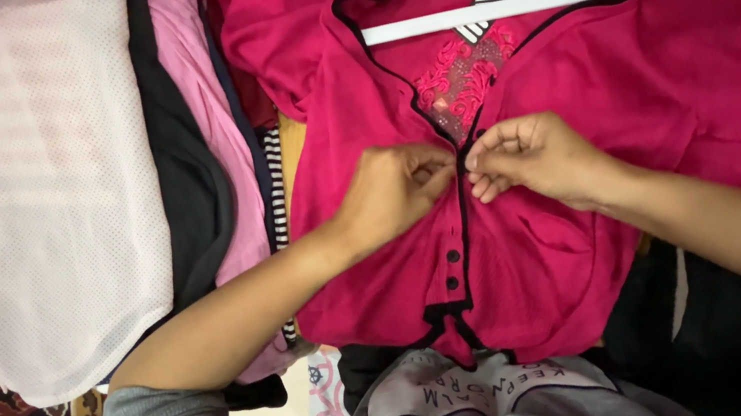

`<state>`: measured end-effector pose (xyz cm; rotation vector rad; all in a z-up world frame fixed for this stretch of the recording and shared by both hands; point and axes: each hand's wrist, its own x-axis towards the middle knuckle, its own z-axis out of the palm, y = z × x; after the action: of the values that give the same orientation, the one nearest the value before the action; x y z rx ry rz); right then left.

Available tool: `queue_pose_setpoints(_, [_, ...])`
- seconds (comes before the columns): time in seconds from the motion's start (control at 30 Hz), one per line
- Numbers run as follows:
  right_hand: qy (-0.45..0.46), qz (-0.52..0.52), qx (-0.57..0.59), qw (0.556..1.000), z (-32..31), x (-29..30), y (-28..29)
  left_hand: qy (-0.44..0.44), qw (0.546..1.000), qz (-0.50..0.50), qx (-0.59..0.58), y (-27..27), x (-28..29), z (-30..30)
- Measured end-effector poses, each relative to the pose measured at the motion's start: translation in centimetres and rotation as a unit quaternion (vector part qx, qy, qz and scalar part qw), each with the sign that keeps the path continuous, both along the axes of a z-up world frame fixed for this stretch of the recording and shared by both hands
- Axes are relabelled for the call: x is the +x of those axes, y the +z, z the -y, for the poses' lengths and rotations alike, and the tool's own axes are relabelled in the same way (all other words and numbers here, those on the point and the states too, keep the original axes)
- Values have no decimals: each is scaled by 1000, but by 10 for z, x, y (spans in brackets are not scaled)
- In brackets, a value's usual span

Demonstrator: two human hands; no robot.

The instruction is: The person buttons a pink blouse on a hanger, folds it, and places it aside. They then pick up a white blouse, button it, place it on a hanger, and begin folding it.

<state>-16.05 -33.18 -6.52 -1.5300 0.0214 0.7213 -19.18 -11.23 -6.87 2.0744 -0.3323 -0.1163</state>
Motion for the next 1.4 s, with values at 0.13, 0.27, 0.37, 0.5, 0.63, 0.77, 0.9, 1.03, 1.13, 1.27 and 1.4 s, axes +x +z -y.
queue_pose_setpoints(0.13, [-3,21,-4,1000,0,-1,-6,26,997,-58,-46,2,1,2])
queue_pose_setpoints(0.27, [1,57,-12,998,1,-2,-14,37,996,-68,-44,5,1,2])
queue_pose_setpoints(0.37, [0,81,-7,997,-3,-5,-8,58,995,-70,-46,12,-3,5])
queue_pose_setpoints(0.5, [-4,161,-1,987,-3,-5,-14,93,993,-58,-51,29,-9,15])
queue_pose_setpoints(0.63, [5,217,-20,976,-4,-7,-6,105,990,-70,-60,14,-8,13])
queue_pose_setpoints(0.77, [35,294,-87,951,-2,-12,9,111,991,-46,-66,13,-9,14])
queue_pose_setpoints(0.9, [40,315,-111,942,-1,-13,11,85,992,-33,-88,10,-10,11])
queue_pose_setpoints(1.03, [30,297,-86,950,-4,-12,1,69,994,-31,-84,-5,-9,12])
queue_pose_setpoints(1.13, [6,266,-54,962,-2,-10,-11,55,996,-11,-63,-5,-9,12])
queue_pose_setpoints(1.27, [10,255,-36,966,-5,-10,3,111,984,-61,-125,11,-10,14])
queue_pose_setpoints(1.4, [17,275,-42,960,-5,-8,13,144,970,-89,-175,15,-14,17])
